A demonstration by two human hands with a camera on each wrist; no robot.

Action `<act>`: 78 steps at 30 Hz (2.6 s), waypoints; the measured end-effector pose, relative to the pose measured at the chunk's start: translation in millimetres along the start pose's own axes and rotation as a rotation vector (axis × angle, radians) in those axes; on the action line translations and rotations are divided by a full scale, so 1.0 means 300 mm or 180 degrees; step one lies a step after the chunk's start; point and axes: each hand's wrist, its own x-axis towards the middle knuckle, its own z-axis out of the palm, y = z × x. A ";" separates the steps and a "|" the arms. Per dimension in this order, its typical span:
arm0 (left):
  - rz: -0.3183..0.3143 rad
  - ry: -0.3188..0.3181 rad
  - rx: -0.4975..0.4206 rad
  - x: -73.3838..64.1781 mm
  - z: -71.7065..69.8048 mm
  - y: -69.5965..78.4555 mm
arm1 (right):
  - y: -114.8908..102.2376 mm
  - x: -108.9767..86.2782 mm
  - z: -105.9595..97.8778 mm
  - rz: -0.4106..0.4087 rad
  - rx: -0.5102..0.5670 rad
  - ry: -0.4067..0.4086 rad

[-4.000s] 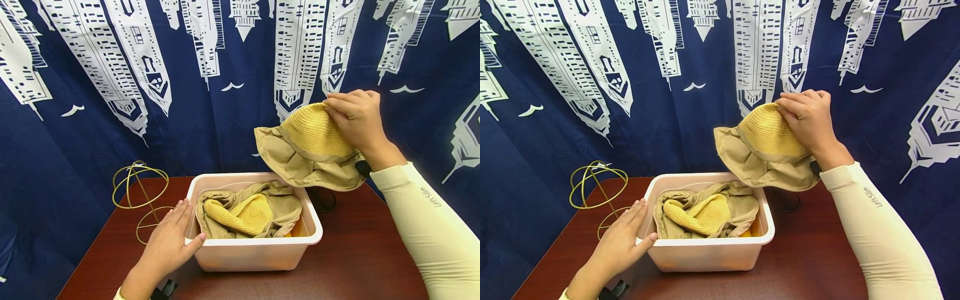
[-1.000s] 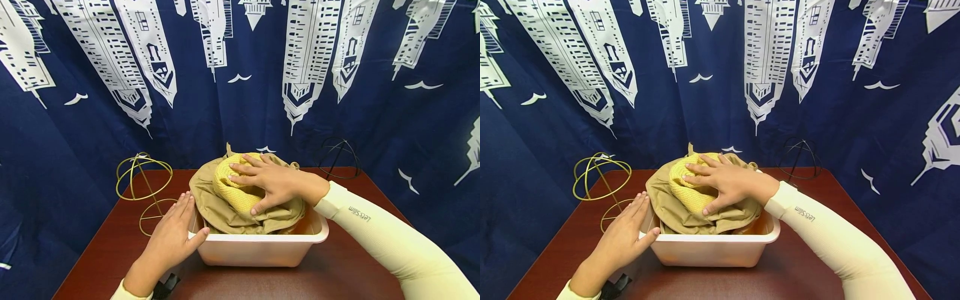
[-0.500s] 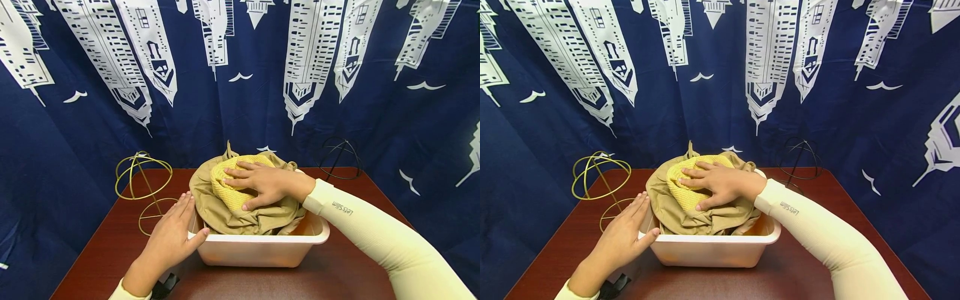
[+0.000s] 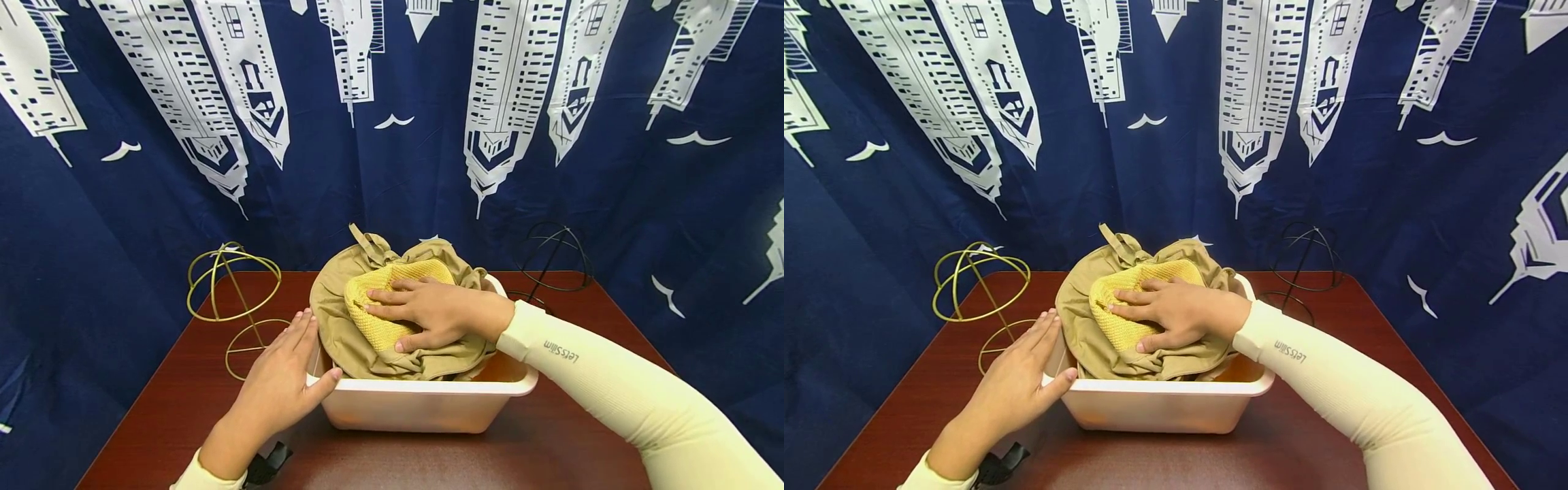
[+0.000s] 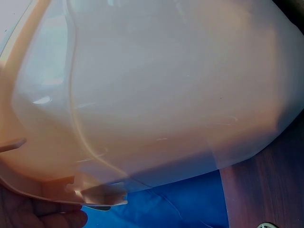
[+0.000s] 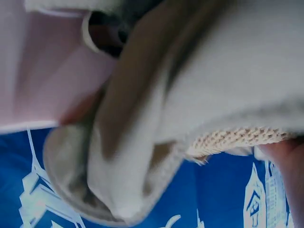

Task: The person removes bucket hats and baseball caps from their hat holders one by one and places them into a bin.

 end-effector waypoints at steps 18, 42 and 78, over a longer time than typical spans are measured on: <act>-0.0027 -0.0013 0.0009 -0.008 0.002 0.000 | -0.011 0.007 0.031 -0.0064 -0.0875 0.0361; -0.0026 -0.0033 -0.0015 -0.005 0.003 -0.004 | 0.255 0.129 -0.195 -0.0633 -0.0490 0.1018; -0.0010 -0.0032 0.0009 0.006 -0.014 -0.007 | 0.118 0.143 0.150 -0.1146 -0.0817 0.0440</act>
